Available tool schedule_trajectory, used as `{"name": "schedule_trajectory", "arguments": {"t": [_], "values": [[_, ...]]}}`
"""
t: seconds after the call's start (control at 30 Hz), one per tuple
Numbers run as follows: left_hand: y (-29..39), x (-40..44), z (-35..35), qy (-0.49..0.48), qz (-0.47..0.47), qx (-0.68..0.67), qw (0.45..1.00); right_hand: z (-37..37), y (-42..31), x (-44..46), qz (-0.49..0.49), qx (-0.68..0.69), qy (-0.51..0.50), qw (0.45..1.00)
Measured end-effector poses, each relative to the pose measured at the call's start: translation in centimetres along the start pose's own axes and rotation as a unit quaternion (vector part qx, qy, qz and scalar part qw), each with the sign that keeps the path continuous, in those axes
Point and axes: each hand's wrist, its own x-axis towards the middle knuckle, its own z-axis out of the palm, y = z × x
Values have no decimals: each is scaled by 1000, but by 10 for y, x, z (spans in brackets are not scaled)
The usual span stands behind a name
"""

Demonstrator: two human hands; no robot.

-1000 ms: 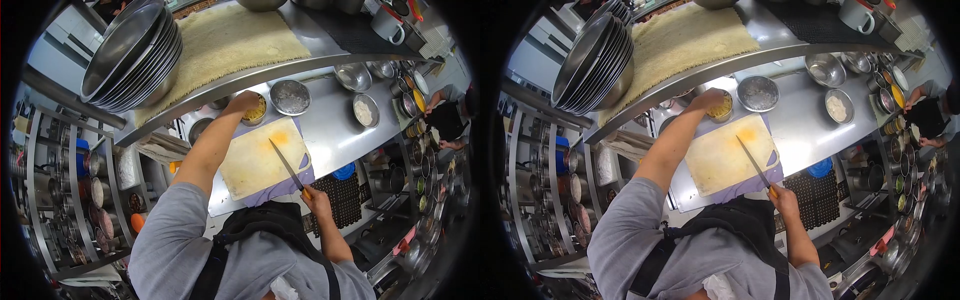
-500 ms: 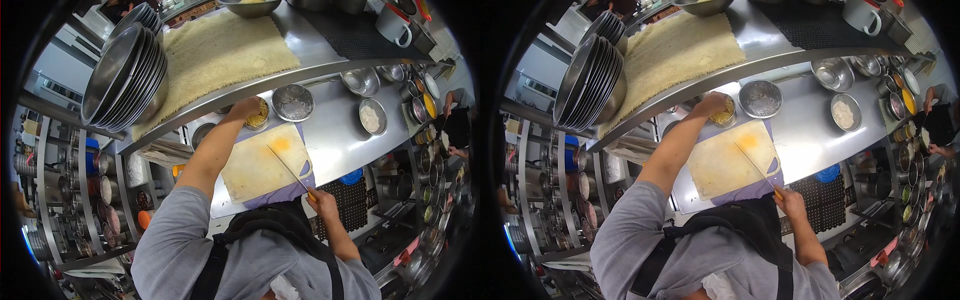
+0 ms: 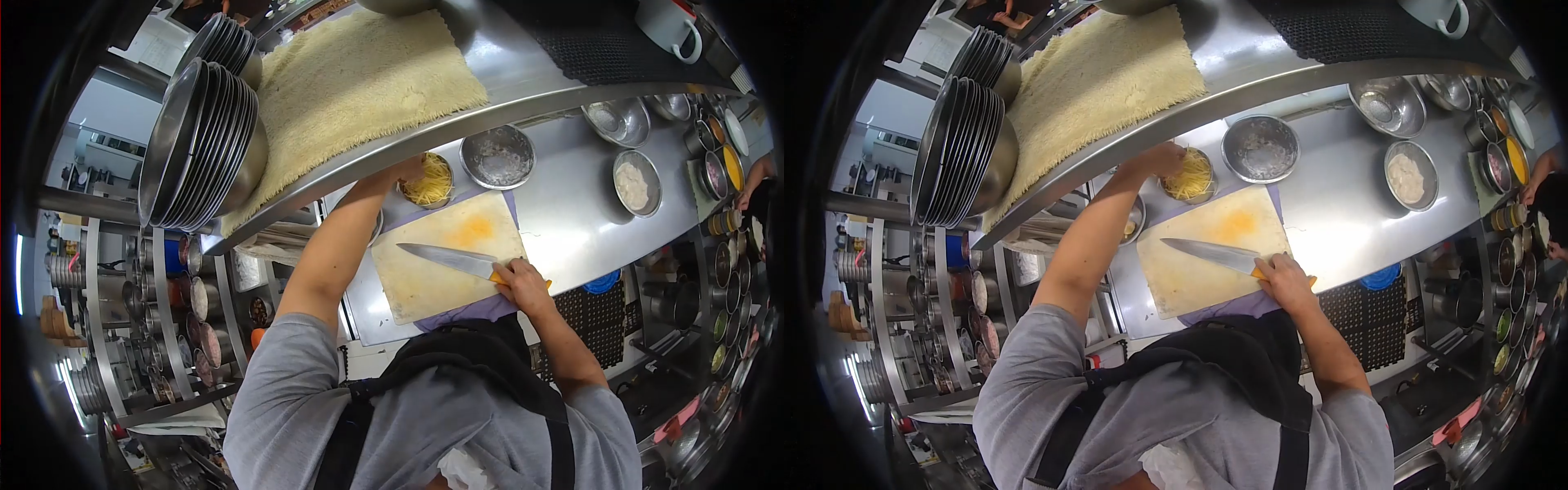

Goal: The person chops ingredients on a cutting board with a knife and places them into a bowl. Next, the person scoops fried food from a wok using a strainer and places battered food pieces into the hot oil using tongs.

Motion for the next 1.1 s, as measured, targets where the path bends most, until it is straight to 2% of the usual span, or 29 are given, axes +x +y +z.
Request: {"name": "schedule_trajectory", "arguments": {"t": [0.07,0.1,0.17,0.2,0.27,0.3,0.37,0.4,0.47,0.57,0.87,1.03,1.1], "values": [[-2,8,3,-3,57,217,975,6,-4,-1,2,13,12,1000],[-8,20,11,-3,60,218,974,8,-5,-2,5,24,25,999],[-22,44,31,-75,28,145,986,7,-7,-6,19,28,32,999],[-21,44,30,-77,33,146,986,5,-7,-10,29,33,36,998],[-16,35,19,-121,11,60,991,-1,-10,-16,45,26,44,998],[-9,28,12,-122,12,60,991,-2,-10,-18,53,20,53,997],[7,19,-1,-188,-45,117,974,-2,-7,-22,61,15,56,996],[4,22,2,-188,-43,118,974,-3,-8,-23,70,10,59,996],[-3,26,10,-161,-43,-36,985,-3,-10,-24,75,11,59,995],[-6,26,10,-170,-52,-94,980,-2,-8,-23,76,12,64,995],[-21,70,37,-252,-122,-153,948,0,-12,-18,71,24,77,994],[-18,56,37,-216,-106,-178,954,-5,-21,22,34,58,108,992],[-20,57,40,-211,-107,-195,952,-9,-29,53,-10,46,121,992]]}}
